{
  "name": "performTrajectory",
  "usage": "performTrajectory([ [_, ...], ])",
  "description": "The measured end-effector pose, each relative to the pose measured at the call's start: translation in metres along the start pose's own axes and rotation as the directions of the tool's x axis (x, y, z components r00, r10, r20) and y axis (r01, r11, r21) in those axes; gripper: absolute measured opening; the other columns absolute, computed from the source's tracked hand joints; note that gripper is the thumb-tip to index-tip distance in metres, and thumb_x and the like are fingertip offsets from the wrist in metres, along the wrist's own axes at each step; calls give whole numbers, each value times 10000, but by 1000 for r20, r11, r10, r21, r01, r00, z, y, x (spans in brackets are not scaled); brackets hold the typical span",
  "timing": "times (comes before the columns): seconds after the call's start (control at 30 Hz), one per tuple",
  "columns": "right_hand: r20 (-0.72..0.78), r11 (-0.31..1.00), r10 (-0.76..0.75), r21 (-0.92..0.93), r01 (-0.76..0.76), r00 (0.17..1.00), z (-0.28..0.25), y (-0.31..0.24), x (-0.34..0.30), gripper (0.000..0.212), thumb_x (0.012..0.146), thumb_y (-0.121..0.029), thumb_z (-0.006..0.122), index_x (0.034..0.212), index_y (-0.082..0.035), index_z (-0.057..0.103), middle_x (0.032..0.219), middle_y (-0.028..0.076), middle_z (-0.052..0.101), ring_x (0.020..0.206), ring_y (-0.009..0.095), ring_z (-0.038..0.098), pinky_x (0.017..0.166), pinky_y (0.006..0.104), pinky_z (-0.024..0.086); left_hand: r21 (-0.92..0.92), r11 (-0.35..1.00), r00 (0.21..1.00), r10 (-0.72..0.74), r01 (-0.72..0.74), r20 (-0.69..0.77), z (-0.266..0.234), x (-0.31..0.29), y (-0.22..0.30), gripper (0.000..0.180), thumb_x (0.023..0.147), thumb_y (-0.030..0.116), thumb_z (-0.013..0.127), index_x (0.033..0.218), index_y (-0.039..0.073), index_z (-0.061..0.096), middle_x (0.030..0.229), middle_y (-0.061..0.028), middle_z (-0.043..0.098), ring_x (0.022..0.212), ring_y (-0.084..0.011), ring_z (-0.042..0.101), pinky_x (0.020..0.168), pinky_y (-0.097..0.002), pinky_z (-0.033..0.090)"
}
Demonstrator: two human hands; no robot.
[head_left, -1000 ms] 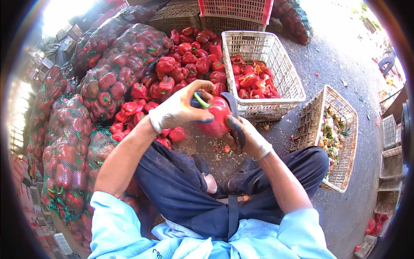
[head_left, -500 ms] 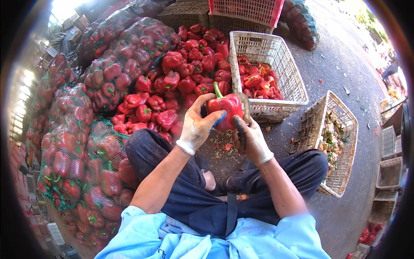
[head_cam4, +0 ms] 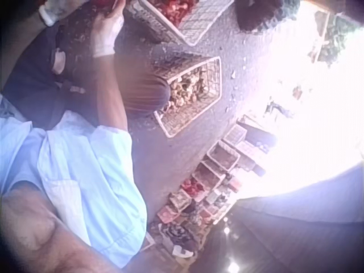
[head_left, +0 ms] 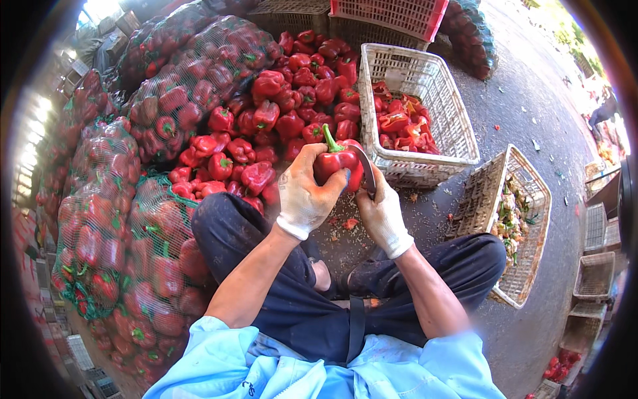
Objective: The person, wearing gloves and using a small curved blade, picks up bell peppers one at a time from a large pile, cuts them in half, removes the cores and seeds, and places the cleaned pepper halves into a plastic crate.
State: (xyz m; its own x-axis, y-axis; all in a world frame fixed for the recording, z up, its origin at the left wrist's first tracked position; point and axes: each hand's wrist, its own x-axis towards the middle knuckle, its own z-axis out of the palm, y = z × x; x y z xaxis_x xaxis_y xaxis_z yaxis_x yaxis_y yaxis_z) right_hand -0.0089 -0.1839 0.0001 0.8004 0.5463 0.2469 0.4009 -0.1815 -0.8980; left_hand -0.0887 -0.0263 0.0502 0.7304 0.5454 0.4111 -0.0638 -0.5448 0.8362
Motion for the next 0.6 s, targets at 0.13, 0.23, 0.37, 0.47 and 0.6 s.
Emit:
performTrajectory([
  [0.13,-2,994,5,-106,-5,1000,11,5,10,631,935,11,619,1547,-28,472,1043,316,741,957,504,739,840,526,589,72,994,996,80,-77,-45,-3,1,-6,388,903,136,830,1234,12,671,1027,-92,744,955,-156,711,862,-338,583],
  [0.23,85,969,70,-241,-48,994,19,6,-6,629,910,-3,638,1520,-25,488,991,309,741,910,501,737,819,542,588,-225,955,973,-217,195,-81,-1,0,-18,332,944,102,802,1229,-3,668,1011,-56,721,920,-123,663,847,-308,573],
  [0.37,24,970,184,-165,-178,983,28,50,-44,520,919,-44,658,1435,-12,610,825,254,730,747,419,745,725,506,588,-201,974,985,-126,100,-121,-8,11,11,325,966,116,795,1237,-1,660,1023,-32,708,921,-113,628,851,-292,548],
  [0.47,-29,962,270,53,-268,962,4,53,-35,370,1018,-91,687,1382,-26,690,836,-31,650,713,82,581,643,297,504,-244,953,974,-206,179,-91,-7,18,-2,292,993,131,773,1238,14,665,1025,-30,698,938,-99,611,862,-280,531],
  [0.6,33,937,235,257,-236,971,-28,15,-2,420,1044,-284,740,1378,-34,695,929,-39,683,613,13,478,543,230,375,-332,880,937,-347,339,38,0,3,-23,250,1021,144,738,1231,27,670,1032,-2,691,935,-61,599,838,-243,520],
])
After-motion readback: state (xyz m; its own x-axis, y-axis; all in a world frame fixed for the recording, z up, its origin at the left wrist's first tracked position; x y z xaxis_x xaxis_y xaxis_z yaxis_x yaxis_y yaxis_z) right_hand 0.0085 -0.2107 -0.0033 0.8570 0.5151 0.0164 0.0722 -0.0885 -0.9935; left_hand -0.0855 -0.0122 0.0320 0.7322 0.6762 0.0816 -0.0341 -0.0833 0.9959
